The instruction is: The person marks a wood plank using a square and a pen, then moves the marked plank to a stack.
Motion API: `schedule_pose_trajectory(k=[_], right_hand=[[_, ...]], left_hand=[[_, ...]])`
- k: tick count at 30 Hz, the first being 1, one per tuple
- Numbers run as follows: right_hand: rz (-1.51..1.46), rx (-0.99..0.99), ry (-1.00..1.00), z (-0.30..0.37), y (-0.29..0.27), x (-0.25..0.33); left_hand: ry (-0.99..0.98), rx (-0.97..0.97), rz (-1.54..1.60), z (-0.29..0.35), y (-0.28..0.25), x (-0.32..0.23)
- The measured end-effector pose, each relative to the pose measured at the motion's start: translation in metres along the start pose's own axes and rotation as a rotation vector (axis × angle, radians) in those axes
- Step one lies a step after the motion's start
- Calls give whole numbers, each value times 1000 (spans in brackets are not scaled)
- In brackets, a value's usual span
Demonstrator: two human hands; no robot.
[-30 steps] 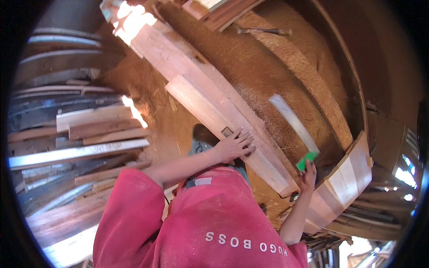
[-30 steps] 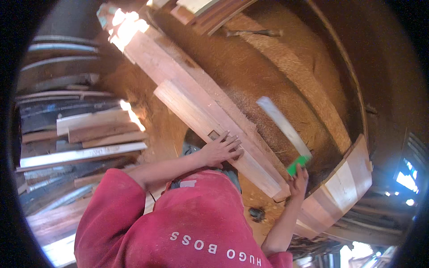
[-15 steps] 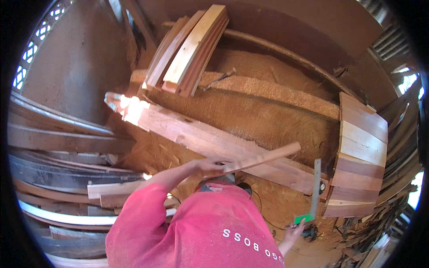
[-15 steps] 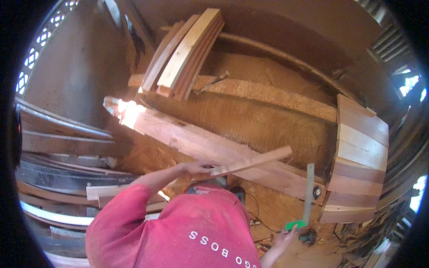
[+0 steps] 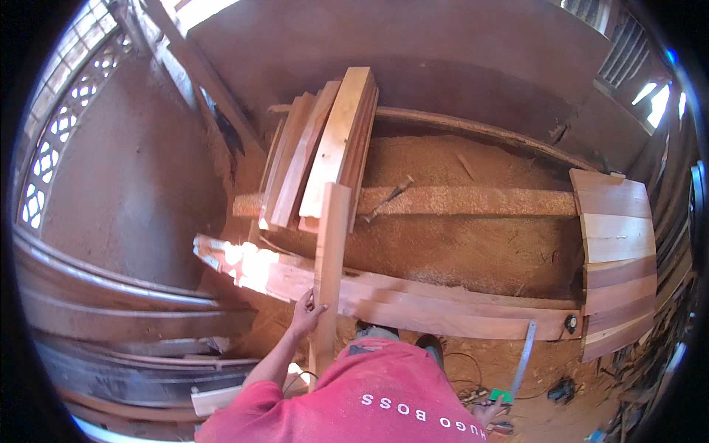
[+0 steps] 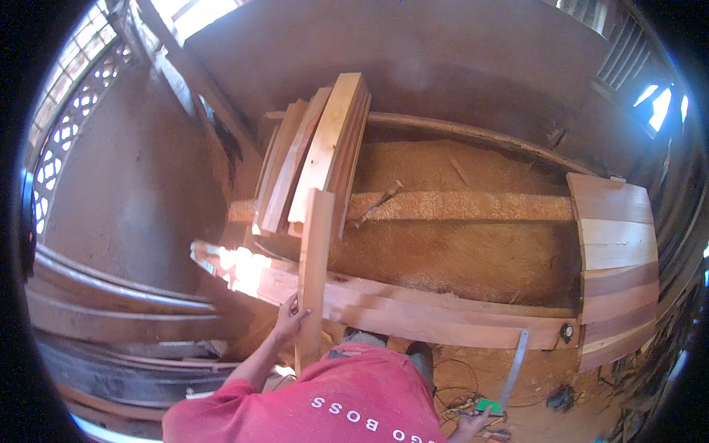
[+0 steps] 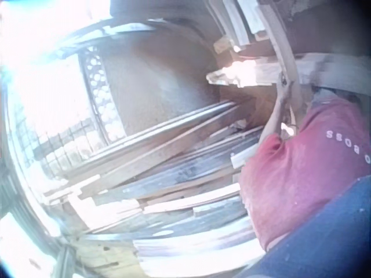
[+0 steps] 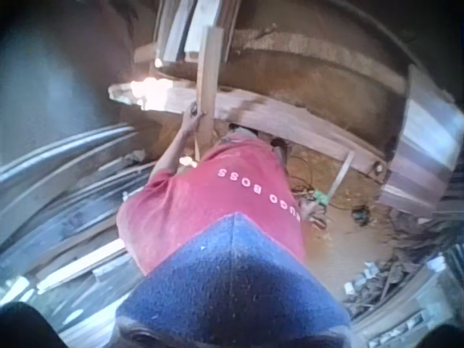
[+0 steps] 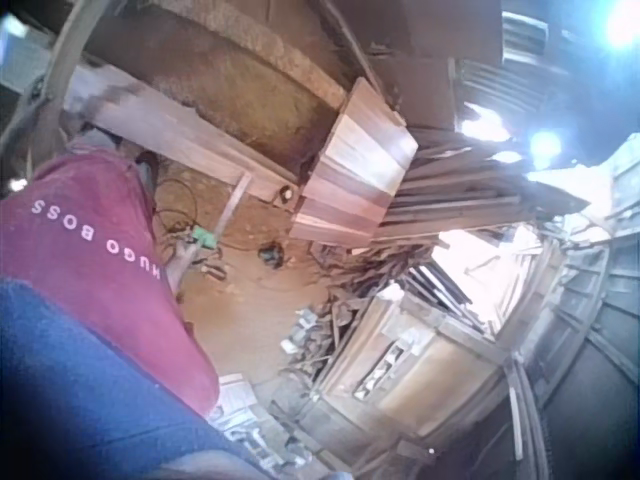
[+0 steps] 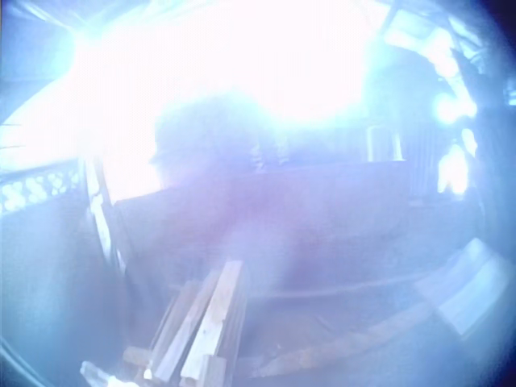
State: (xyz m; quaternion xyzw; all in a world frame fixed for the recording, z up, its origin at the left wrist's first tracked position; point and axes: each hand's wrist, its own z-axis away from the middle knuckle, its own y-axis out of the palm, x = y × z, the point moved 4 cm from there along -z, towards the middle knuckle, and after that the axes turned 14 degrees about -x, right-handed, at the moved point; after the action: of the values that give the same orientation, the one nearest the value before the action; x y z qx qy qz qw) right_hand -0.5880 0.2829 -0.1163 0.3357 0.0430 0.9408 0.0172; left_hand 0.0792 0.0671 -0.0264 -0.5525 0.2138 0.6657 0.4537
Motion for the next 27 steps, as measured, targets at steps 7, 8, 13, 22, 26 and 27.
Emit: schedule_pose_trajectory(k=[7,8,13,22,26,27], right_hand=[[-37,-155,-144,70,-10,-14],[-41,-150,-155,74,-16,-18],[6,-242,-110,127,-34,-24],[143,-117,-320,121,-103,-20],[-39,-15,-256,153,-23,-81],[-62,-166,-213,155,-14,-74]], left_hand=[[20,-64,-158,-172,-35,-83],[73,-28,-187,-211,-38,-101],[100,201,68,-388,12,-209],[487,-95,-981,-367,125,-97],[817,-149,-1256,-244,72,-70],[902,-118,-1191,-231,77,-44]])
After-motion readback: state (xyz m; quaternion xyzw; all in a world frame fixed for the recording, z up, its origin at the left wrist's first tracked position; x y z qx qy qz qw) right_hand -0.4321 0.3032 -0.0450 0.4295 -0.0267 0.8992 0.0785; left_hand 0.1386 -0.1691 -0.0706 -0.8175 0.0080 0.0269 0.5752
